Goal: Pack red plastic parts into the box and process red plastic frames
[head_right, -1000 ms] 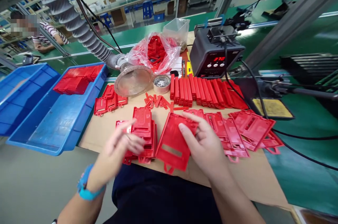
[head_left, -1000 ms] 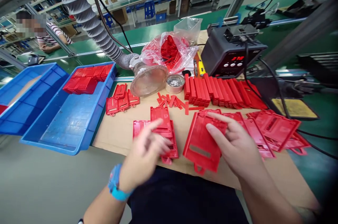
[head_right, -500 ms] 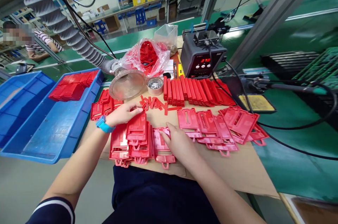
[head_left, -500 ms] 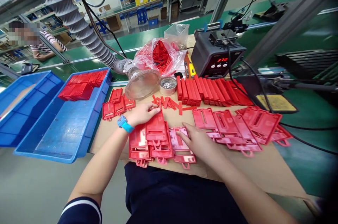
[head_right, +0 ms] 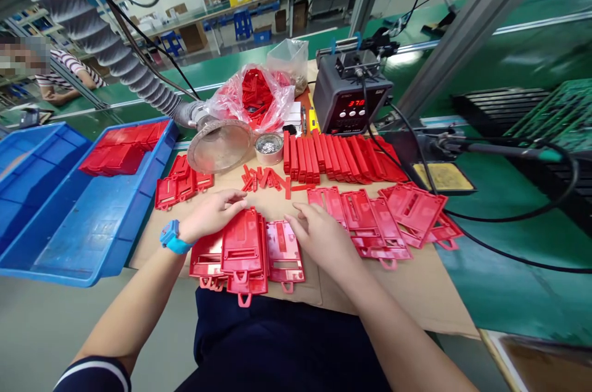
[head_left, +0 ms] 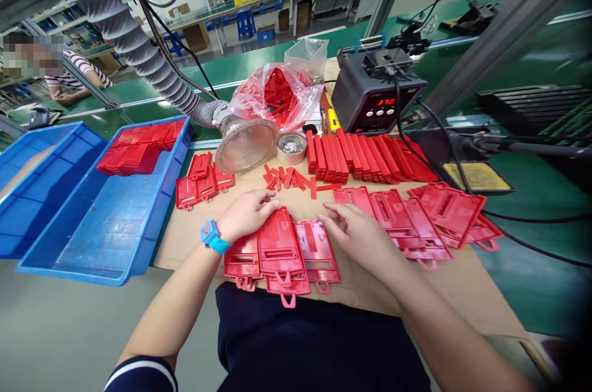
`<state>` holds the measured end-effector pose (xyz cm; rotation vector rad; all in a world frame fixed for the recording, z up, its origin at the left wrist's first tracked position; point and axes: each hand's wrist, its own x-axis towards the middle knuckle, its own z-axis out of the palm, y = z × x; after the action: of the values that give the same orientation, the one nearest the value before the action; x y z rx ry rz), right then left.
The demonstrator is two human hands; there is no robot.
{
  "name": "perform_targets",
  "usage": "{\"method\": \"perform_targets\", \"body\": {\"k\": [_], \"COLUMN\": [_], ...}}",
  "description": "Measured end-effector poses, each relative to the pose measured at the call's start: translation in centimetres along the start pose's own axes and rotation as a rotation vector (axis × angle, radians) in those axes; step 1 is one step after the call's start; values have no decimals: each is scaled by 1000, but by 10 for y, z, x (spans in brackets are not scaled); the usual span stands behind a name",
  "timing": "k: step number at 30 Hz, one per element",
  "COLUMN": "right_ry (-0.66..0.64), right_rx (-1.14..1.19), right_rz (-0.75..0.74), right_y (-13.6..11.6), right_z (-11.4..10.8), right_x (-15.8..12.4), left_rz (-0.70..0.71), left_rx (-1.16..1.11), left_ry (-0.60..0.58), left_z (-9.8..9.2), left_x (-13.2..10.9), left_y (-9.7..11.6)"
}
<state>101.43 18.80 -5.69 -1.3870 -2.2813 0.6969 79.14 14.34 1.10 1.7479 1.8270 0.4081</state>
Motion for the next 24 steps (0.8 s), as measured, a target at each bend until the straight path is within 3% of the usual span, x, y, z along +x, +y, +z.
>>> {"method": "perform_targets", "body": {"k": [4,11,18,24], "right_ry": [18,-73,-106,-108], "right_rx": [-29,-473,-471,-399], "right_rz": [-40,134,177,173], "right_y": [0,-16,-18,-19], "right_z": [-2,-1,13,2], "right_x": [5,44,64,56], "left_rz": [50,53,43,18], "left_rx": [-1,1,-14,0], "left_ry": [-27,-36,-37,-33], "left_z": [4,-1,-3,-6], "left_x": [4,11,17,22], "left_y": [-4,-5,-11,-14]}}
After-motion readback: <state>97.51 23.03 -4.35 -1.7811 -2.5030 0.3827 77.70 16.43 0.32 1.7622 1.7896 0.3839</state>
